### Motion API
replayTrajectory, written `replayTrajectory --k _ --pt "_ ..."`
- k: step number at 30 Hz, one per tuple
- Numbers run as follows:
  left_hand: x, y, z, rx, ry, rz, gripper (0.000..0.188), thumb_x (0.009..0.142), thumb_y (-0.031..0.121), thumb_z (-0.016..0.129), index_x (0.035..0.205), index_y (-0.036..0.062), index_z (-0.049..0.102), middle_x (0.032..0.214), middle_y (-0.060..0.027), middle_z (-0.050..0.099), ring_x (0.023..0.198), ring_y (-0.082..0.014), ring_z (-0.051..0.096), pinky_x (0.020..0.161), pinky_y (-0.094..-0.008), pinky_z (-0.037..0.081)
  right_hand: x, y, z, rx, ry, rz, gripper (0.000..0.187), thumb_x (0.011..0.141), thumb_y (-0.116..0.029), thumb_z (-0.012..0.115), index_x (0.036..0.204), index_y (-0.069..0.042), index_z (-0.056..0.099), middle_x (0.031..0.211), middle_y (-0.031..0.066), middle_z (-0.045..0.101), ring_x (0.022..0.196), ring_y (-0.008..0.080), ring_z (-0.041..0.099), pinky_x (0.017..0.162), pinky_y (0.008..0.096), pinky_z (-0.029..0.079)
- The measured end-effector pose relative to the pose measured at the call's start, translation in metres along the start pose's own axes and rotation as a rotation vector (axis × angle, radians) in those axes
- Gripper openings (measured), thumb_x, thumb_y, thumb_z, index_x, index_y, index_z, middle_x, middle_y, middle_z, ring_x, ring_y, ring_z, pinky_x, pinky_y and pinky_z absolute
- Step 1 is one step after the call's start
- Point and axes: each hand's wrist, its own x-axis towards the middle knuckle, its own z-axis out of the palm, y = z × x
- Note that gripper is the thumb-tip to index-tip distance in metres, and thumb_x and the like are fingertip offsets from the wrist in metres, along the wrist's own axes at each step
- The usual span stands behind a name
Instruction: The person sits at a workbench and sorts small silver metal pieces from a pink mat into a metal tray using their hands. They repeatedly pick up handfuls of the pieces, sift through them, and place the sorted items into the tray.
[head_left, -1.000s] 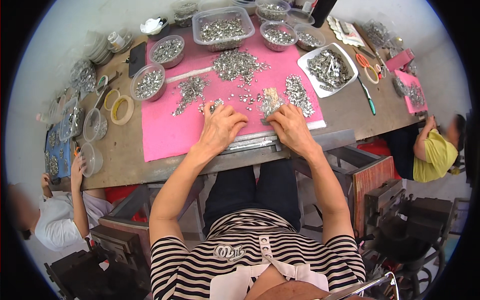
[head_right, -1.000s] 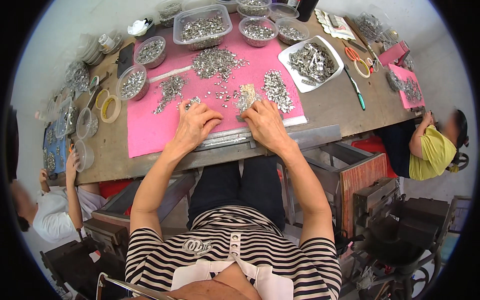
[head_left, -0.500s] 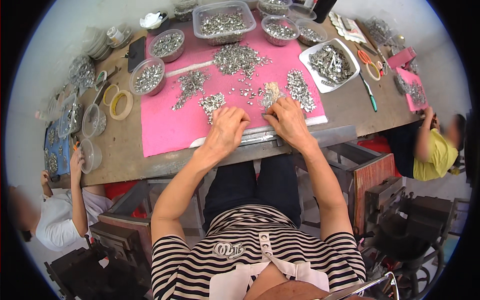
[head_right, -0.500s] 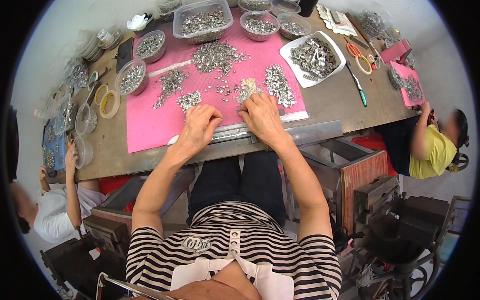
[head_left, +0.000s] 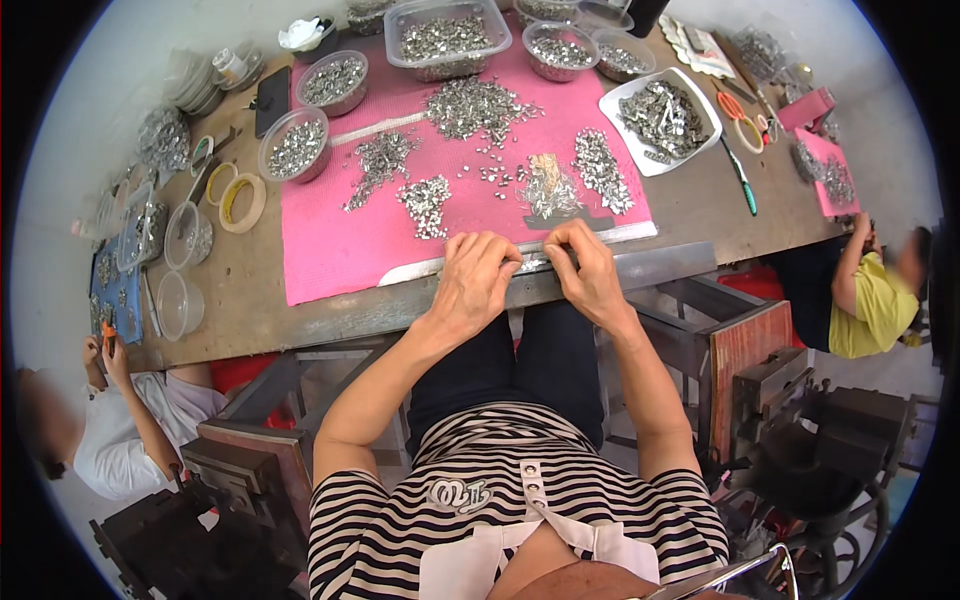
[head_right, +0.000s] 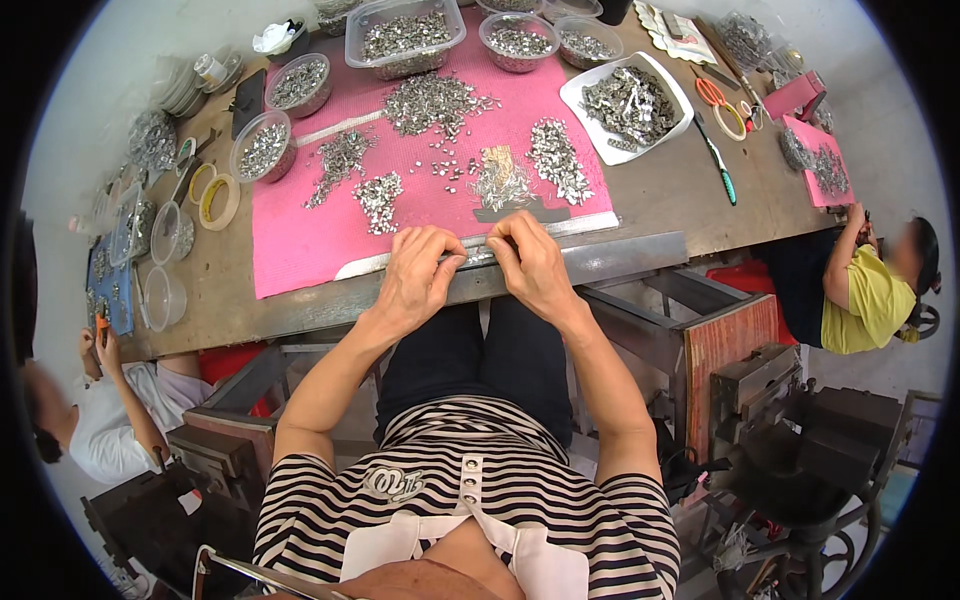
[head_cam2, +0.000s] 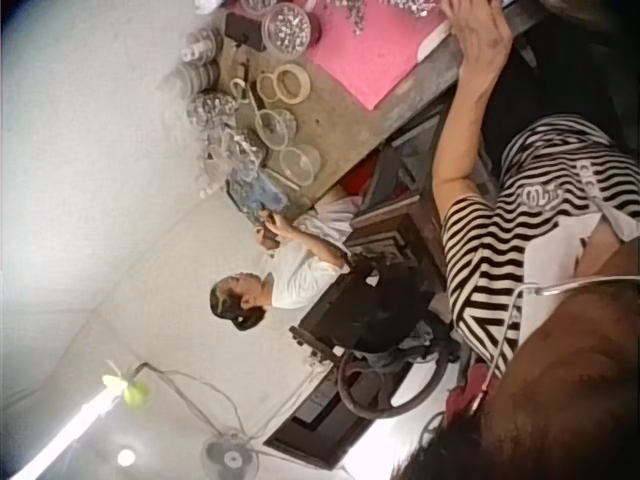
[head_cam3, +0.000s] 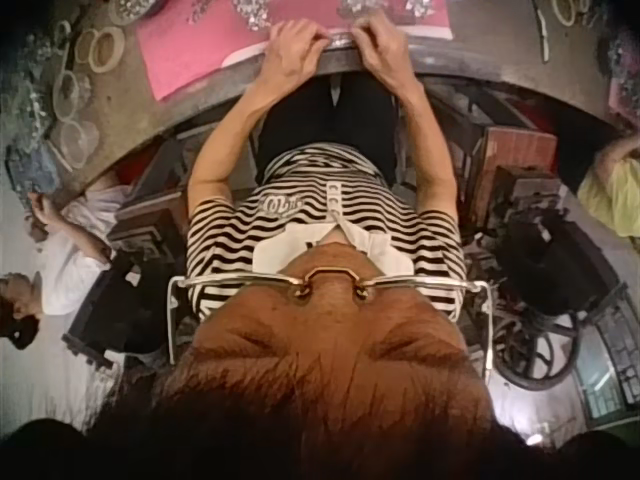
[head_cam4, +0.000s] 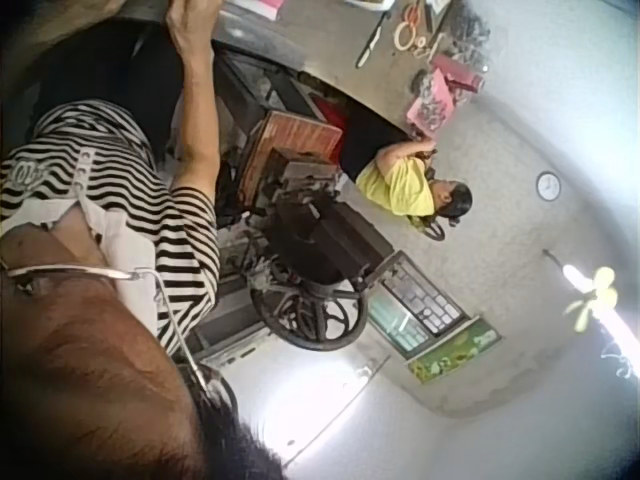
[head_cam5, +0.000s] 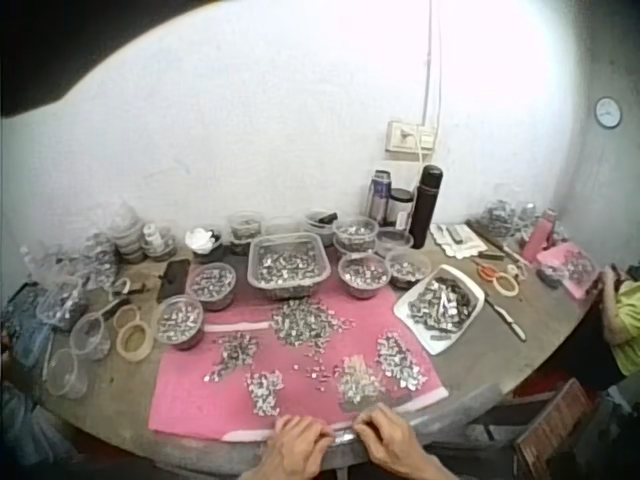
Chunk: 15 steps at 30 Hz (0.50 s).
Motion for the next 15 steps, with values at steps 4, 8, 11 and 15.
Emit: replayTrajectory --k 4,8,11,15 --pt "-0.0005 -0.001 0.0028 0.031 0.012 0.024 0.012 0.09 0.005 0.071 0.1 0.0057 0.065 0.096 -0.0067 0.065 0.09 -0.027 0.061 0.09 -0.0406 0.04 -0.0098 0.0014 0.0016 0.038 0.04 0.013 0.006 0.097 0.001 0.066 0.098 0.002 0.06 0.098 0.0131 0.065 0.087 0.0258 0.064 0.079 0.0357 0.051" --pt "-0.0007 -0.0007 0.0059 0.069 0.037 0.06 0.013 0.089 0.004 0.072 0.1 0.0058 0.065 0.095 -0.0067 0.066 0.09 -0.0271 0.062 0.089 -0.0405 0.041 -0.0119 0.0035 0.0031 0.027 0.049 -0.022 0.008 0.095 0.002 0.067 0.098 0.001 0.059 0.097 0.0143 0.064 0.088 0.0304 0.064 0.08 0.0389 0.051" --pt "-0.0011 -0.001 0.0048 0.08 0.048 0.08 0.013 0.087 0.004 0.073 0.098 0.0055 0.066 0.094 -0.0069 0.066 0.089 -0.0275 0.062 0.087 -0.0405 0.043 -0.0126 0.0027 0.0049 0.009 0.044 -0.055 0.011 0.093 0.002 0.068 0.098 0.0 0.059 0.097 0.0146 0.064 0.089 0.0327 0.063 0.081 0.041 0.051" --pt "-0.0002 0.0023 0.0039 0.151 0.066 0.13 0.013 0.085 0.006 0.076 0.095 0.0051 0.067 0.092 -0.0072 0.067 0.088 -0.0278 0.063 0.085 -0.0407 0.045 -0.0133 0.0019 0.0059 -0.003 0.049 -0.081 0.012 0.092 0.003 0.069 0.097 0.0 0.059 0.097 0.0144 0.064 0.091 0.0327 0.062 0.083 0.0413 0.05"
